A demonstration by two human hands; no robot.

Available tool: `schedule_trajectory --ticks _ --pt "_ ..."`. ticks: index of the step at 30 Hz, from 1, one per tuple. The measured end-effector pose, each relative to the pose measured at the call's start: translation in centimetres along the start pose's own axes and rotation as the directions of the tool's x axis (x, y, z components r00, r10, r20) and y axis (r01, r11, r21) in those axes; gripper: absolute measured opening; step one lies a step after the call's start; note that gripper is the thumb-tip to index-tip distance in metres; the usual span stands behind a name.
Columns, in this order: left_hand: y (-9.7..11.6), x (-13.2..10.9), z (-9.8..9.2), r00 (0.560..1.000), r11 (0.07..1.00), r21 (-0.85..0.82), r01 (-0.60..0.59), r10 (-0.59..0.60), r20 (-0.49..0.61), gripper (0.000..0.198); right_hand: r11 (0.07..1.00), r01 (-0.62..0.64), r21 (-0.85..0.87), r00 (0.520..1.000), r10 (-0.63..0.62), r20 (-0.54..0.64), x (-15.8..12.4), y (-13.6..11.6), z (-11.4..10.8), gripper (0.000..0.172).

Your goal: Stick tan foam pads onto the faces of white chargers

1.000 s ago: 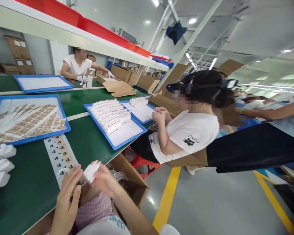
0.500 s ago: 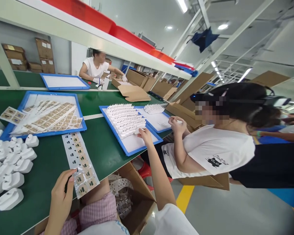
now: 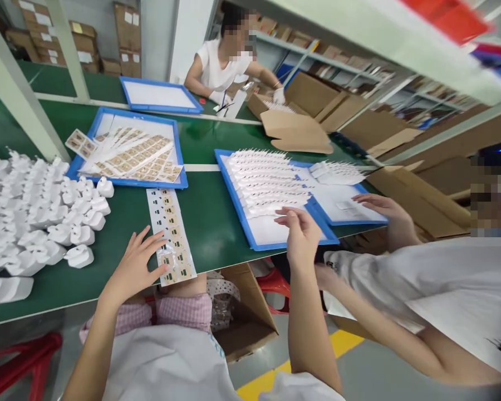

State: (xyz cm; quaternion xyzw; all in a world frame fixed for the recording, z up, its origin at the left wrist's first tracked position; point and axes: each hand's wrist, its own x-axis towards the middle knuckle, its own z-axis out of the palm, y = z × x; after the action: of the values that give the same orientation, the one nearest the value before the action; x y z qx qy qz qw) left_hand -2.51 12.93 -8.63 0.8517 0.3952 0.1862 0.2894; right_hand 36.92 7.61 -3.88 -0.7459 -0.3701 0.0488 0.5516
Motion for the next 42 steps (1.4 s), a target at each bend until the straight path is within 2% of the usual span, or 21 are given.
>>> schedule_trajectory --ticks 1,2,3,4,5,6,7,9,12,18,21,25,27,32,36,38,41,42 --pt "0.0 0.2 -0.1 0.998 0.999 0.033 -0.014 0.012 0.059 0.053 0.998 0.068 0.007 0.988 -0.069 0.137 -2.0 -1.2 0.8 0.036" --pt "0.0 0.3 -0.1 0.995 0.998 0.061 -0.030 0.024 0.102 0.058 0.991 0.133 0.023 0.946 -0.133 0.295 -4.1 -2.4 1.8 0.033" --pt "0.0 0.4 0.0 0.991 0.995 0.087 -0.044 0.033 0.127 0.061 0.980 0.193 0.049 0.876 -0.194 0.440 -6.2 -3.5 2.9 0.030" --pt "0.0 0.4 0.1 0.990 0.992 0.114 -0.052 0.036 0.138 0.062 0.964 0.249 0.091 0.787 -0.256 0.561 -8.2 -4.4 4.1 0.027" --pt "0.0 0.4 0.3 0.991 0.988 0.142 -0.053 0.034 0.133 0.062 0.947 0.292 0.137 0.699 -0.308 0.645 -10.0 -5.0 5.4 0.025" --pt "0.0 0.3 0.6 0.992 0.984 0.168 -0.053 0.033 0.120 0.061 0.928 0.329 0.177 0.627 -0.354 0.694 -11.5 -5.3 6.7 0.024" --pt "-0.1 0.2 0.8 0.994 0.981 0.189 -0.052 0.033 0.102 0.060 0.910 0.360 0.204 0.576 -0.389 0.719 -12.8 -5.4 7.9 0.025" --pt "-0.2 -0.1 1.1 0.997 0.975 0.214 -0.056 0.042 0.070 0.057 0.887 0.408 0.218 0.523 -0.423 0.740 -14.4 -5.2 9.7 0.028" --pt "-0.5 -0.3 1.5 0.997 0.974 0.217 -0.071 0.066 0.031 0.052 0.874 0.452 0.179 0.504 -0.416 0.757 -15.3 -4.7 11.0 0.028" --pt "-1.4 -0.4 2.1 0.995 0.971 0.219 -0.090 0.098 -0.026 0.048 0.847 0.519 0.115 0.484 -0.402 0.777 -15.9 -4.7 10.9 0.032" --pt "-2.0 -0.5 2.4 0.991 0.968 0.222 -0.119 0.131 -0.040 0.044 0.873 0.481 0.077 0.522 -0.356 0.775 -16.4 -4.7 10.9 0.032" --pt "-2.2 -0.5 2.6 0.985 0.959 0.243 -0.143 0.161 -0.056 0.044 0.922 0.383 0.050 0.602 -0.290 0.744 -16.6 -4.9 10.8 0.015" --pt "-2.1 -0.5 2.5 0.985 0.956 0.256 -0.145 0.163 -0.049 0.044 0.921 0.387 0.033 0.610 -0.283 0.740 -16.3 -5.3 10.8 0.009" --pt "-1.4 -0.6 2.2 0.992 0.958 0.260 -0.124 0.130 -0.004 0.043 0.810 0.584 -0.050 0.537 -0.340 0.772 -15.7 -6.2 10.7 0.014" --pt "-0.8 -0.6 1.8 0.995 0.966 0.239 -0.099 0.093 0.037 0.045 0.755 0.655 -0.033 0.475 -0.377 0.795 -15.7 -6.5 10.5 0.019" --pt "-0.6 -0.5 1.6 0.995 0.972 0.222 -0.081 0.066 0.072 0.048 0.684 0.729 -0.027 0.418 -0.414 0.809 -15.7 -6.8 10.1 0.021" --pt "-0.1 0.0 1.3 0.993 0.976 0.212 -0.048 0.024 0.114 0.049 0.522 0.853 -0.013 0.314 -0.493 0.811 -15.5 -7.4 8.9 0.022" --pt "0.2 0.1 1.2 0.992 0.976 0.211 -0.044 0.017 0.125 0.050 0.497 0.868 0.005 0.298 -0.527 0.796 -15.4 -7.6 8.4 0.023"
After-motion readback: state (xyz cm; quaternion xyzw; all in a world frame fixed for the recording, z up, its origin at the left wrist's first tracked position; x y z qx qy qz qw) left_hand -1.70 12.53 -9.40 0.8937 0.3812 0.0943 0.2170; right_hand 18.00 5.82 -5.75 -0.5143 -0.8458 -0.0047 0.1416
